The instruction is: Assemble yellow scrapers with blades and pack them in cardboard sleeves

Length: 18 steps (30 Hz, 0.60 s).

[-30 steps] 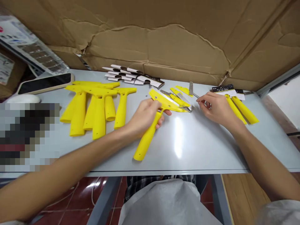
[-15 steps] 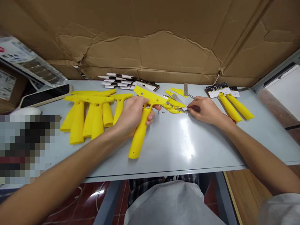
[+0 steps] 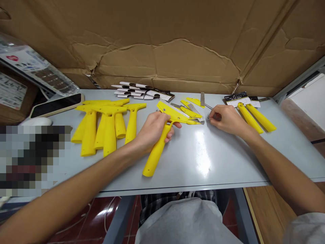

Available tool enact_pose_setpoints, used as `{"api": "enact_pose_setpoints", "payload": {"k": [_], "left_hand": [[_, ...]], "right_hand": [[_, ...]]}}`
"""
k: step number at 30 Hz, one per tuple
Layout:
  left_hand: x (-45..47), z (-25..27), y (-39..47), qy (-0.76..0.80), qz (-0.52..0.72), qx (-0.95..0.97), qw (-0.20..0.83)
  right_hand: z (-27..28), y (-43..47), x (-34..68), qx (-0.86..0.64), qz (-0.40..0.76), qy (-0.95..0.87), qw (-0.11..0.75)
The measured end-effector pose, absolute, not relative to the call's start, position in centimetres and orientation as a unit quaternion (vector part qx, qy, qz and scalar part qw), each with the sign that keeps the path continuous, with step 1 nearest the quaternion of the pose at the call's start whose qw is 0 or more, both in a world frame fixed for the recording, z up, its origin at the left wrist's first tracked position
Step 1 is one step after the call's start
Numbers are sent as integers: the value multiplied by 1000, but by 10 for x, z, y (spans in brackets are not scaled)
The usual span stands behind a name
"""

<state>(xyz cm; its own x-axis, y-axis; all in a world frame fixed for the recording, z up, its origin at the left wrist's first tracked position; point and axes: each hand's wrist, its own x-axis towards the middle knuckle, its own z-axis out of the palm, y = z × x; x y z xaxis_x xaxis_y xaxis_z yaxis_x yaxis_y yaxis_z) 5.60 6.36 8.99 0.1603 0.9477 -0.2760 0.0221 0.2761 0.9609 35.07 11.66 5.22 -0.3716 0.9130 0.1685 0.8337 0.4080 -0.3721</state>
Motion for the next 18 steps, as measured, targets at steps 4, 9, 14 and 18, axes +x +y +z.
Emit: {"api": "enact_pose_setpoints", "payload": {"k": [4,9,14,18], "left_hand": [[59,85,61,515,360,474,617],[58,81,60,505,349,479,627],[58,83,59,502,345,487,626],[60,80,56,489,324,500,637]], "right_hand": [[51,115,349,-520,161,-824,159],[48,120,354,-513,113,-835,165],[48,119,354,-501,118,-841,170],[50,111,343,-490,228,-802,253]]}}
